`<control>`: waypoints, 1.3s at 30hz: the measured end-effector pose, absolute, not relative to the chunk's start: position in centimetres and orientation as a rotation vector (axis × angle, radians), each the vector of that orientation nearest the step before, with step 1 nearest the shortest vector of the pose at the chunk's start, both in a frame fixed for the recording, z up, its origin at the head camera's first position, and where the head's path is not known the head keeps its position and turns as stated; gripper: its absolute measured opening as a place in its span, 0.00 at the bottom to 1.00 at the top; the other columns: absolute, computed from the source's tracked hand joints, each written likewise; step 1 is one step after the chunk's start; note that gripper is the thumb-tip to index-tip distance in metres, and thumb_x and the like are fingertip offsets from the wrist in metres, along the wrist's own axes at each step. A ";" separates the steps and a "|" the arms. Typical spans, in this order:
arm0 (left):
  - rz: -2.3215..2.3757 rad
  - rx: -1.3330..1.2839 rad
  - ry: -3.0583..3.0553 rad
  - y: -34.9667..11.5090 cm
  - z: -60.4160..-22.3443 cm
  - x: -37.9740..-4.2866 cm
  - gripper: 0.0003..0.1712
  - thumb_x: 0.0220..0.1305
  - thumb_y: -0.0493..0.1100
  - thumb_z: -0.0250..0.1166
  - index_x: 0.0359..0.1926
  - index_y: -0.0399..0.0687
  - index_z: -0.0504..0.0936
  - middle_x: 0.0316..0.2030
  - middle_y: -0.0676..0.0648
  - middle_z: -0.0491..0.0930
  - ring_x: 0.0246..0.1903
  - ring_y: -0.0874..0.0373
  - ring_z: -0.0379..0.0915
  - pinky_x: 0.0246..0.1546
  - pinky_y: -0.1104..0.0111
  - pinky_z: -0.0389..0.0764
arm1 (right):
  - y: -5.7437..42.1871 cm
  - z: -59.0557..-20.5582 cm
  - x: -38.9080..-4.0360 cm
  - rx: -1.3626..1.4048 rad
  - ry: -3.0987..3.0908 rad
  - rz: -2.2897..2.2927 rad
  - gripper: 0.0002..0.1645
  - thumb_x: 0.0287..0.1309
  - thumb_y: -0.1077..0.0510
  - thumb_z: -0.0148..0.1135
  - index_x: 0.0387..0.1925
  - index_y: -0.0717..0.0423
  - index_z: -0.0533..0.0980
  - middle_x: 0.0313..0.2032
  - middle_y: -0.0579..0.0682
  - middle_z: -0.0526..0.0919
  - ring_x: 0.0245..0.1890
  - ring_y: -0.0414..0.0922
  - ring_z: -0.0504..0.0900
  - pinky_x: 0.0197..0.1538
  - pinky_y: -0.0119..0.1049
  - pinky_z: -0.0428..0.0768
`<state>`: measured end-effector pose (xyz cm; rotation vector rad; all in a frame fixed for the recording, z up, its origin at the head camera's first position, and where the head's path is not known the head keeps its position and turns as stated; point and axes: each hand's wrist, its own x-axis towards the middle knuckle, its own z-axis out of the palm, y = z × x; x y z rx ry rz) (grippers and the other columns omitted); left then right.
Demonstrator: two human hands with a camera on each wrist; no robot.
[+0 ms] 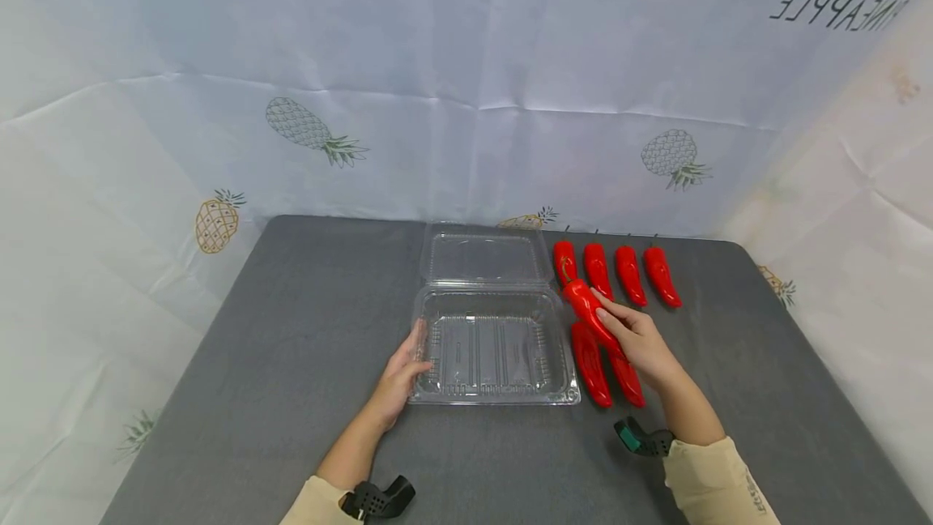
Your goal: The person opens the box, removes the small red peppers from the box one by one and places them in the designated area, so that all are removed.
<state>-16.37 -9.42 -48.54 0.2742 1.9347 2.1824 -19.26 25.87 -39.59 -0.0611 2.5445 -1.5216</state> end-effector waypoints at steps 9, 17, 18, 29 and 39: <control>2.185 0.298 1.941 -9.5 -48.8 -16.3 0.42 0.61 0.32 0.46 0.71 0.32 0.34 0.72 0.35 0.32 0.71 0.42 0.24 0.55 0.93 0.48 | 28.9 -41.3 -17.5 0.272 2.556 -1.631 0.37 0.66 0.41 0.42 0.70 0.50 0.52 0.66 0.57 0.61 0.43 0.23 0.67 0.41 0.18 0.74; 2.182 0.264 1.941 -9.5 -48.9 -16.3 0.41 0.61 0.32 0.46 0.71 0.32 0.35 0.73 0.36 0.34 0.72 0.44 0.26 0.55 0.93 0.49 | 30.5 -42.7 -16.6 0.520 2.598 -1.577 0.36 0.65 0.39 0.41 0.70 0.45 0.50 0.70 0.58 0.55 0.52 0.34 0.62 0.39 0.16 0.71; 2.180 0.260 1.940 -9.4 -48.8 -16.4 0.41 0.61 0.32 0.46 0.71 0.33 0.35 0.73 0.37 0.34 0.72 0.44 0.26 0.55 0.93 0.48 | 30.6 -42.9 -16.4 0.554 2.597 -1.564 0.36 0.65 0.38 0.41 0.70 0.45 0.50 0.70 0.58 0.55 0.54 0.38 0.62 0.38 0.17 0.70; 2.180 0.270 1.936 -9.5 -48.8 -16.4 0.41 0.61 0.31 0.45 0.71 0.33 0.35 0.73 0.37 0.34 0.72 0.45 0.26 0.55 0.94 0.48 | 31.4 -45.0 -14.9 0.811 2.612 -1.484 0.38 0.63 0.35 0.40 0.70 0.45 0.53 0.70 0.59 0.55 0.63 0.53 0.58 0.48 0.31 0.70; 2.161 0.254 1.948 -9.4 -48.7 -16.4 0.41 0.61 0.32 0.45 0.72 0.35 0.36 0.73 0.38 0.35 0.73 0.46 0.27 0.56 0.93 0.49 | 31.7 -46.2 -14.7 0.814 2.673 -1.473 0.36 0.65 0.38 0.41 0.69 0.50 0.55 0.70 0.60 0.54 0.70 0.59 0.53 0.67 0.56 0.56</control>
